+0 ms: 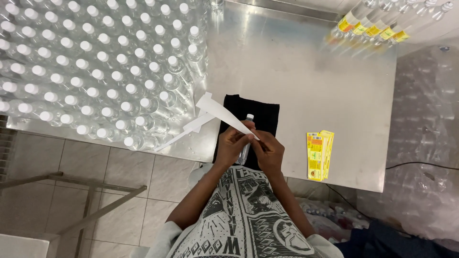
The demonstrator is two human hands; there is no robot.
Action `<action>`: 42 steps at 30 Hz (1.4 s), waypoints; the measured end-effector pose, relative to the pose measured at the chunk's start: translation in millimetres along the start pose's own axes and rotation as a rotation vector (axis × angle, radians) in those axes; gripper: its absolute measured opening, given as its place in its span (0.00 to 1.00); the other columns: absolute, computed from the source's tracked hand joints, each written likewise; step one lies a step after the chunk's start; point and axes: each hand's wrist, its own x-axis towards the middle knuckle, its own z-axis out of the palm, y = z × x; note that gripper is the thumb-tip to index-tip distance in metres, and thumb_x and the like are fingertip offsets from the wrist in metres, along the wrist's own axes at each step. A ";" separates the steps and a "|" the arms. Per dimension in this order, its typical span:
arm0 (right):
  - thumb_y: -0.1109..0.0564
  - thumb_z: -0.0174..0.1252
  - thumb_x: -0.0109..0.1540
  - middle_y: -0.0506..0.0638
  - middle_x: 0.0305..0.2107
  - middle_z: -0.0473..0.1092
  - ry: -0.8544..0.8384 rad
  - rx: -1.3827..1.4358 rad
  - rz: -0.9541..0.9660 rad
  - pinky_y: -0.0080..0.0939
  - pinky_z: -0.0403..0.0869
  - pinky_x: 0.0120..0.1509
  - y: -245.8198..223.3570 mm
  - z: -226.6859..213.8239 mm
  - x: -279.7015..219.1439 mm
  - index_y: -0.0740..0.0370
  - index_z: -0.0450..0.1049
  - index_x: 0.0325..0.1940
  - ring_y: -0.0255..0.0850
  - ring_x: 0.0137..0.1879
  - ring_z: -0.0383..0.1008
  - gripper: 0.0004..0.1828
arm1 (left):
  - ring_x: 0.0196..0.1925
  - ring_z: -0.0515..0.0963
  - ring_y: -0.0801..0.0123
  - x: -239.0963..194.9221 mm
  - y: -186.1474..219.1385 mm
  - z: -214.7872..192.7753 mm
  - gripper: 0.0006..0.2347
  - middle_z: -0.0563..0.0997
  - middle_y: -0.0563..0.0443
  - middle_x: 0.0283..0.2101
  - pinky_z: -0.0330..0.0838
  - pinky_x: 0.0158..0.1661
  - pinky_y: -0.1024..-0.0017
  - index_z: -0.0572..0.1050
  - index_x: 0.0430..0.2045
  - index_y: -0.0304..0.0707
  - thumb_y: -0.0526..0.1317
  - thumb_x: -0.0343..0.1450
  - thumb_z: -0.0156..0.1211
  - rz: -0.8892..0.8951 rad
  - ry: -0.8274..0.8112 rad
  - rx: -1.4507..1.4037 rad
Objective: Manually applying adhesive labels to clear plastic water bottles at a production workstation.
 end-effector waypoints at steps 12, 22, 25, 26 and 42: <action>0.61 0.73 0.65 0.55 0.35 0.83 -0.103 -0.104 0.028 0.38 0.76 0.32 -10.6 -28.4 9.8 0.61 0.88 0.51 0.34 0.34 0.81 0.10 | 0.38 0.85 0.68 -7.5 9.5 -15.7 0.08 0.89 0.38 0.33 0.82 0.35 0.64 0.86 0.38 0.28 0.36 0.73 0.77 -0.071 -0.013 0.360; 0.59 0.68 0.69 0.51 0.37 0.84 -0.205 0.001 0.080 0.35 0.73 0.38 -7.6 -24.8 10.3 0.59 0.88 0.49 0.27 0.37 0.75 0.06 | 0.43 0.88 0.58 -9.8 47.5 -16.5 0.07 0.88 0.36 0.38 0.84 0.42 0.57 0.86 0.42 0.30 0.36 0.76 0.72 -0.024 -0.146 0.506; 0.61 0.67 0.69 0.53 0.38 0.84 -0.251 0.102 0.121 0.36 0.76 0.40 -3.9 -22.6 11.2 0.62 0.88 0.50 0.30 0.41 0.79 0.07 | 0.43 0.88 0.57 -11.9 52.9 -25.2 0.06 0.87 0.36 0.38 0.84 0.43 0.57 0.86 0.41 0.29 0.36 0.76 0.71 -0.036 -0.165 0.515; 0.61 0.67 0.69 0.52 0.36 0.83 -0.249 0.045 0.097 0.38 0.77 0.41 -8.1 -20.4 13.5 0.61 0.88 0.48 0.33 0.40 0.79 0.06 | 0.46 0.87 0.54 -12.4 51.4 -28.6 0.06 0.87 0.34 0.41 0.85 0.42 0.56 0.85 0.39 0.28 0.36 0.76 0.71 -0.063 -0.181 0.513; 0.57 0.58 0.76 0.47 0.27 0.75 -0.120 0.179 0.496 0.36 0.82 0.44 76.4 25.2 32.0 0.58 0.77 0.45 0.33 0.35 0.79 0.07 | 0.50 0.82 0.67 -124.0 59.3 -183.7 0.04 0.86 0.41 0.51 0.81 0.47 0.69 0.82 0.38 0.31 0.35 0.76 0.68 -0.159 0.413 0.159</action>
